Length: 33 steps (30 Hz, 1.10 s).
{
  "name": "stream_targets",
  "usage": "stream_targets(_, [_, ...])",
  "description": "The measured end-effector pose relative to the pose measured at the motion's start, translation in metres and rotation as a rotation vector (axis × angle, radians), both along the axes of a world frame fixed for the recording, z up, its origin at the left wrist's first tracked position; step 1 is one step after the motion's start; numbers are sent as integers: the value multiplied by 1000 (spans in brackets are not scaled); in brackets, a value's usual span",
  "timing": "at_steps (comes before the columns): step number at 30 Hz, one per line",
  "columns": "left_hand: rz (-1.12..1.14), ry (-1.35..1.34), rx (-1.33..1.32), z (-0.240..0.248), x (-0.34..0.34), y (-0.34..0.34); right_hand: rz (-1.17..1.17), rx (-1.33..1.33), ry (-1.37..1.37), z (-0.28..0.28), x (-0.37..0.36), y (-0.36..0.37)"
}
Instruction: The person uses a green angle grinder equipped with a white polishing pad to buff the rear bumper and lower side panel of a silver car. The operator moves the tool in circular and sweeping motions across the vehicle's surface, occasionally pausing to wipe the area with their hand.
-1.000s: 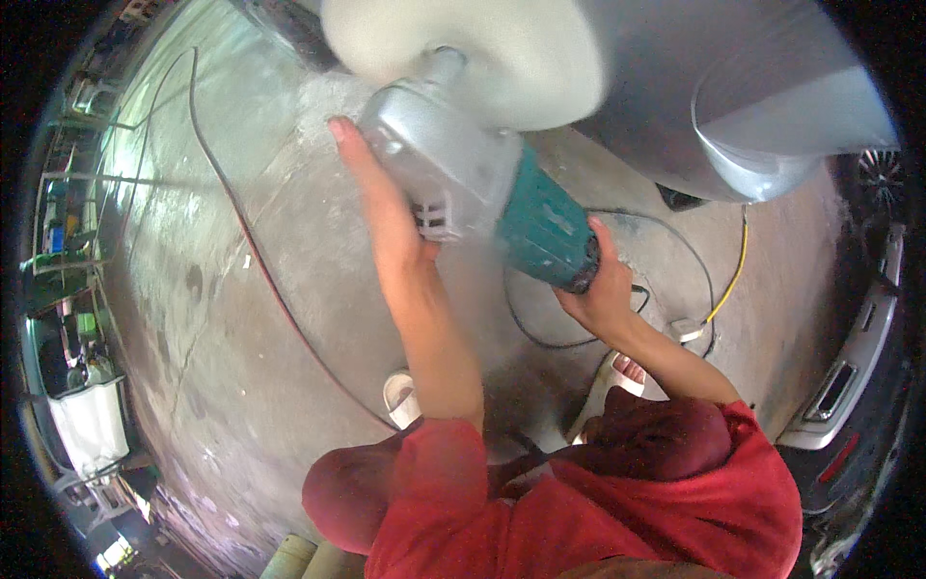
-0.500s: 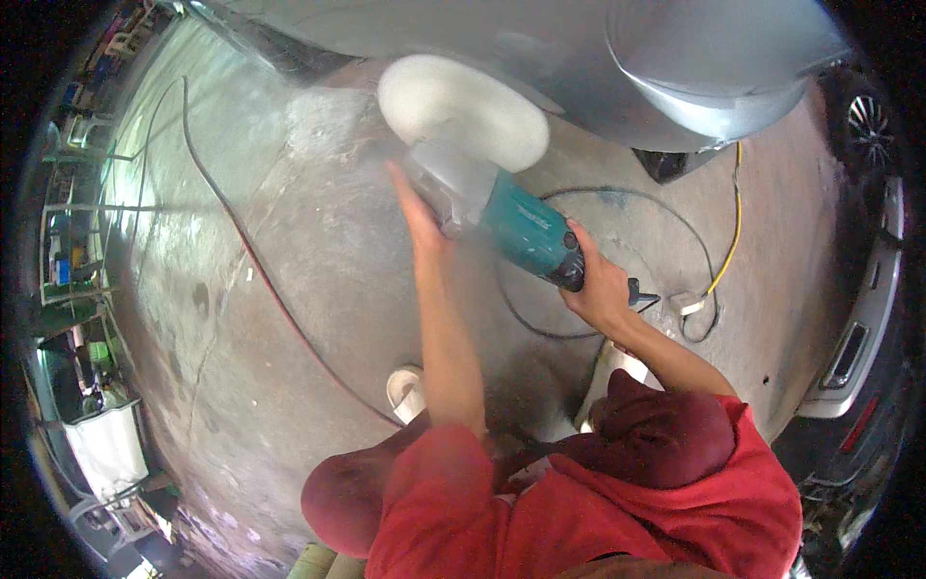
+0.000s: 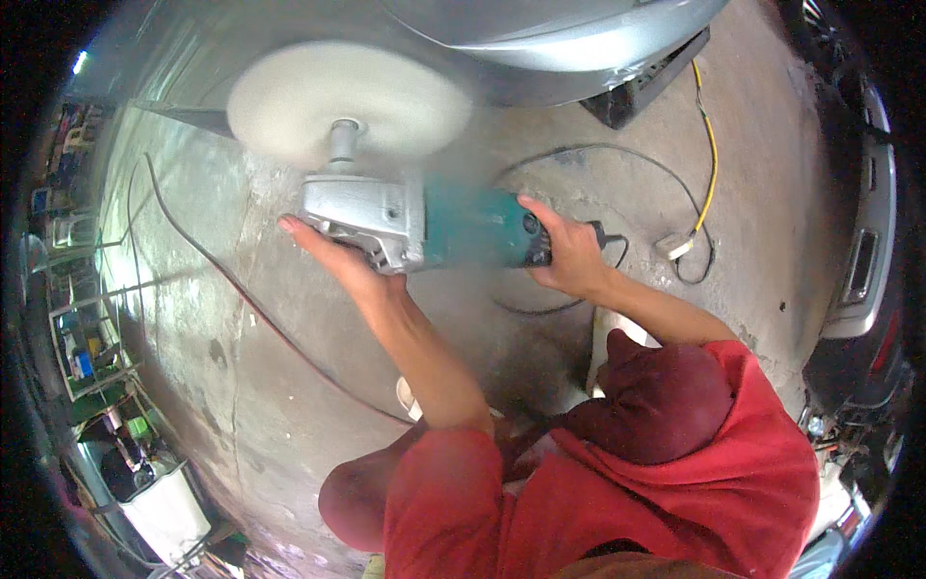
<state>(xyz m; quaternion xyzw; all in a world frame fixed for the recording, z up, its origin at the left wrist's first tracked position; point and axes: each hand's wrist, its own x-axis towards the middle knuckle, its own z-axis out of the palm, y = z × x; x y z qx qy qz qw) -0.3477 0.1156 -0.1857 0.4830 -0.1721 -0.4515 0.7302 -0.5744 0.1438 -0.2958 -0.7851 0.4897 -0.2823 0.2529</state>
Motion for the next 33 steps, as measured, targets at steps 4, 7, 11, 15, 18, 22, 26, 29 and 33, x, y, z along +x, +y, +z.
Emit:
stream_targets(4, [120, -34, -23, -27, -6, 2, 48, -67, -68, 2, -10, -12])
stream_targets(7, [122, -30, 61, -54, -24, 18, 56, -41, -28, -6, -45, -8])
stream_targets(11, [269, -396, 90, -67, -79, 38, 81, -80, -17, -1, -93, -4])
stream_targets(15, [218, -295, 162, -40, -125, 50, 99, -157, -57, -3, -130, -6])
stream_targets(18, [208, -51, 163, -4, -152, 46, 88, -137, -114, -11, -149, -3])
stream_targets(22, [218, 76, 138, -6, -157, 45, 87, -178, -119, -15, -153, -5])
stream_targets(26, [189, -770, 39, -116, -124, 73, 119, -186, -100, -5, -139, -14])
stream_targets(29, [105, -1182, 143, -132, -110, 78, 111, -161, -68, -5, -135, -16])
stream_targets(33, [262, -954, 97, -110, -81, 53, 136, -159, -3, 9, -104, -28])
